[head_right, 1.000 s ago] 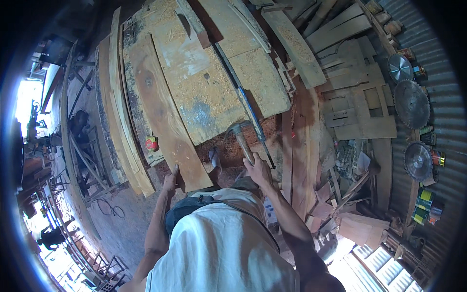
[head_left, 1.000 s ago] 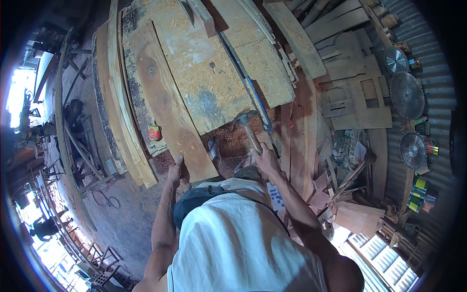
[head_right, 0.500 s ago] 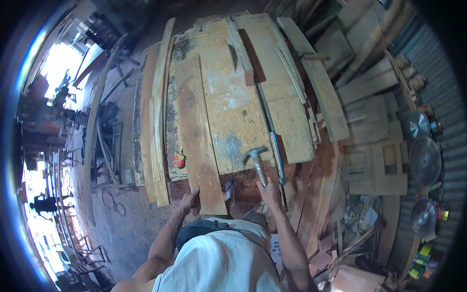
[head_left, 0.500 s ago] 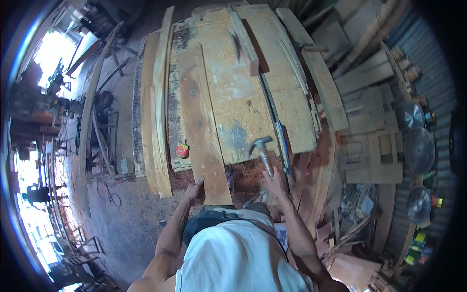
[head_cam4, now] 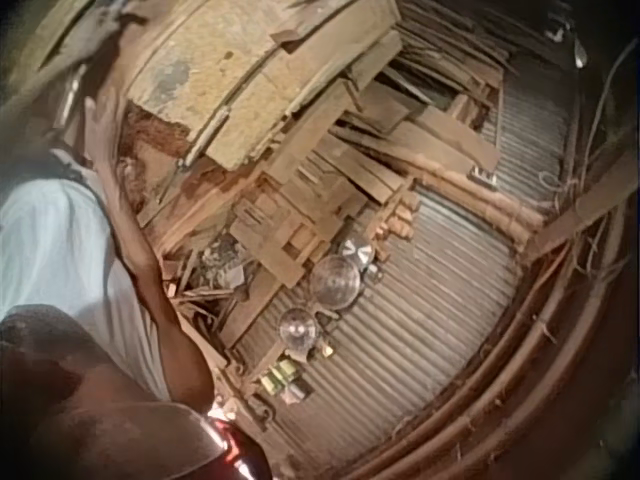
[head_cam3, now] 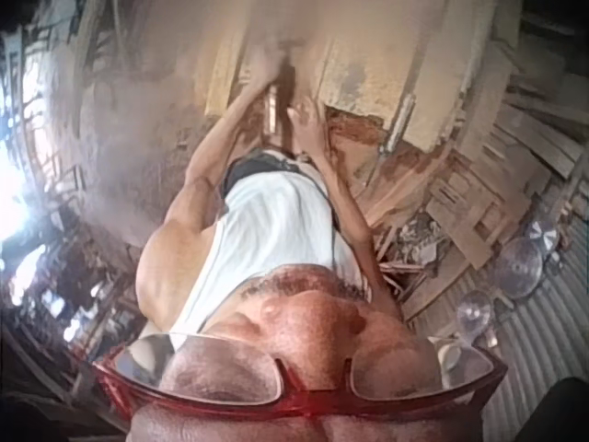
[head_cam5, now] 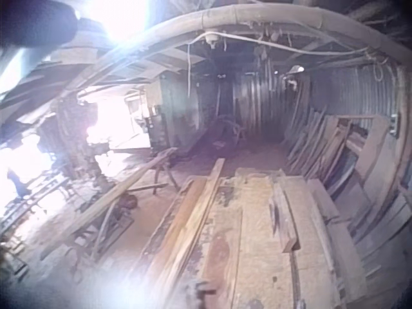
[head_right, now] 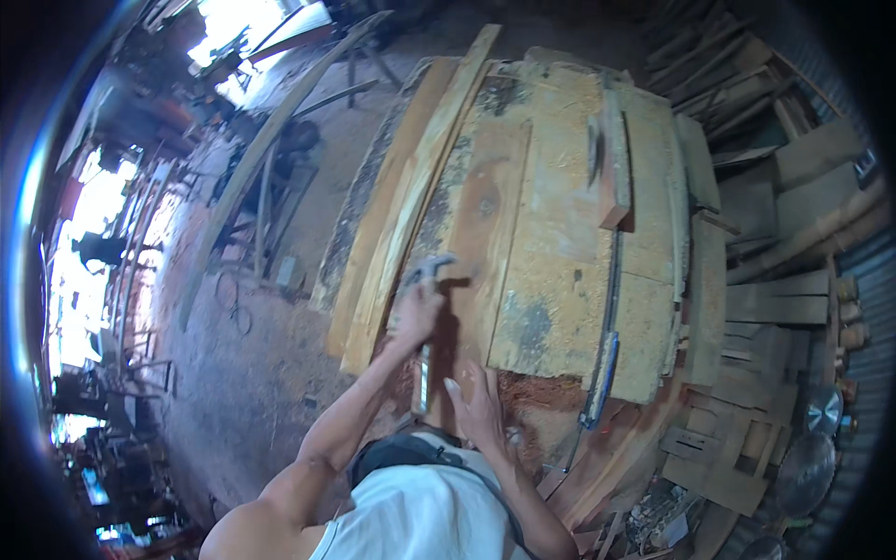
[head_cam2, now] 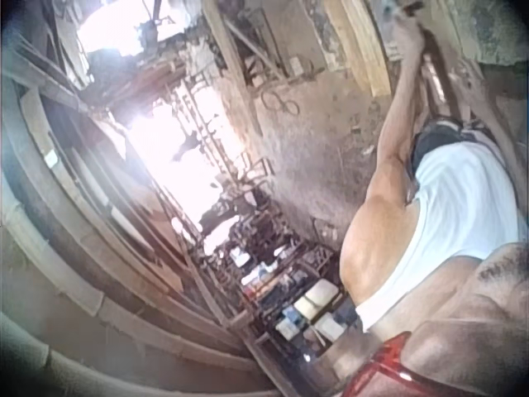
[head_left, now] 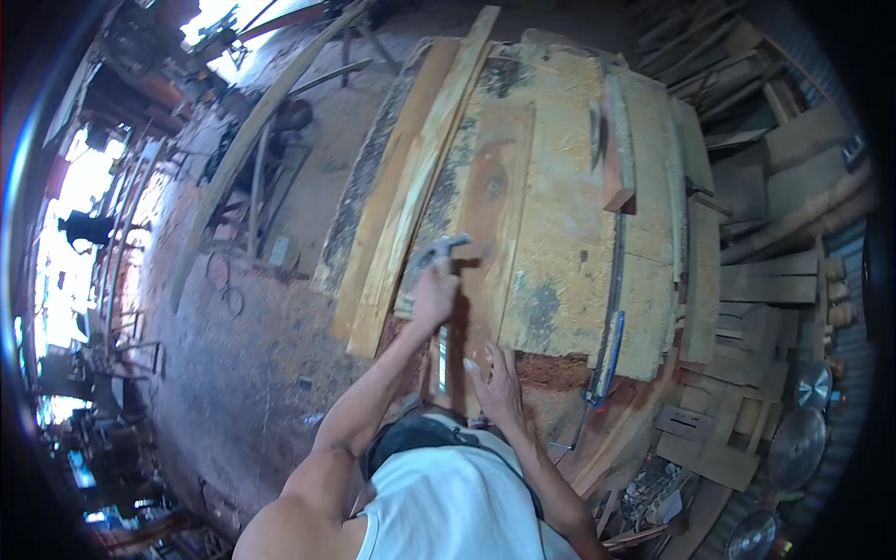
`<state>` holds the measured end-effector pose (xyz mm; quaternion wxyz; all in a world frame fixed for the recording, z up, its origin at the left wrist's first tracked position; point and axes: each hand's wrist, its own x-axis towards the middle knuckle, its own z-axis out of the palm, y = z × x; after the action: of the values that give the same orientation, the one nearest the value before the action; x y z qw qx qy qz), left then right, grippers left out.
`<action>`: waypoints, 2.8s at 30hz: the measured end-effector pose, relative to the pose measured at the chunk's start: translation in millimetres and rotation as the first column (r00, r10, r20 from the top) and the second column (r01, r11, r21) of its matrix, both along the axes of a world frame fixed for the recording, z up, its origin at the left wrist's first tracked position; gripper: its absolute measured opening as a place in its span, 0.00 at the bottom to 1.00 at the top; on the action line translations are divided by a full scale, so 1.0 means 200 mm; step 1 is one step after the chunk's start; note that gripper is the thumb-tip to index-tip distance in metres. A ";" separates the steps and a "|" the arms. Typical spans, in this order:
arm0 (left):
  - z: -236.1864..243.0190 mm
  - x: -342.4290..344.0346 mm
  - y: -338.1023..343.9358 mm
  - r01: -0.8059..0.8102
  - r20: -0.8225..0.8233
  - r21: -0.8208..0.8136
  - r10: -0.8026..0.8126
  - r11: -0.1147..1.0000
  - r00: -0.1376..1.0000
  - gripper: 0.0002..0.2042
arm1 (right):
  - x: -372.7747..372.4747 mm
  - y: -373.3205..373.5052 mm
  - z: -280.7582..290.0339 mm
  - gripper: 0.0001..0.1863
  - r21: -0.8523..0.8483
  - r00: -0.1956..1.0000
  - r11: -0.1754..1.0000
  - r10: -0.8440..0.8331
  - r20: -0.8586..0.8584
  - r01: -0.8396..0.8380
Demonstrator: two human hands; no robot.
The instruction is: The recorder uses a hammer, a chisel, and a table saw to work with lumber in a woodshop.
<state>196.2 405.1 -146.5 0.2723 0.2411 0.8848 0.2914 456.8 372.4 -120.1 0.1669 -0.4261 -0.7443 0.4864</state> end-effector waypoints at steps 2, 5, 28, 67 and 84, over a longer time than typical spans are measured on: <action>-0.11 -0.22 0.08 -0.067 -0.026 0.043 0.068 0.997 0.997 0.30 | 0.11 -0.07 -0.17 0.40 0.121 0.962 0.986 -0.142 0.234 0.116; -0.26 -0.50 0.18 0.125 -0.267 0.042 -0.109 0.991 0.958 0.31 | 0.20 -0.21 -0.48 0.35 -0.779 0.954 0.569 -0.033 0.298 0.263; -0.45 1.12 -0.29 0.220 0.175 0.000 -0.216 0.976 0.961 0.39 | 1.73 -0.91 -0.27 0.23 -0.325 0.863 0.802 -0.438 0.251 0.501; -0.49 1.25 -0.06 0.261 -0.002 0.201 -0.266 0.944 0.964 0.45 | 1.83 -1.24 -0.25 0.25 -0.360 0.823 0.753 -0.419 0.382 0.551; -1.32 1.62 -0.12 -0.498 0.362 0.206 -0.539 0.842 -0.761 0.09 | 1.91 -1.56 -0.24 0.11 0.789 0.813 0.614 -0.459 0.359 -0.001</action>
<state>521.2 381.8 -411.4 0.8331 -0.1047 -0.1641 0.5178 839.4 59.6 -167.5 0.1814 -0.5278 -0.8290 -0.0347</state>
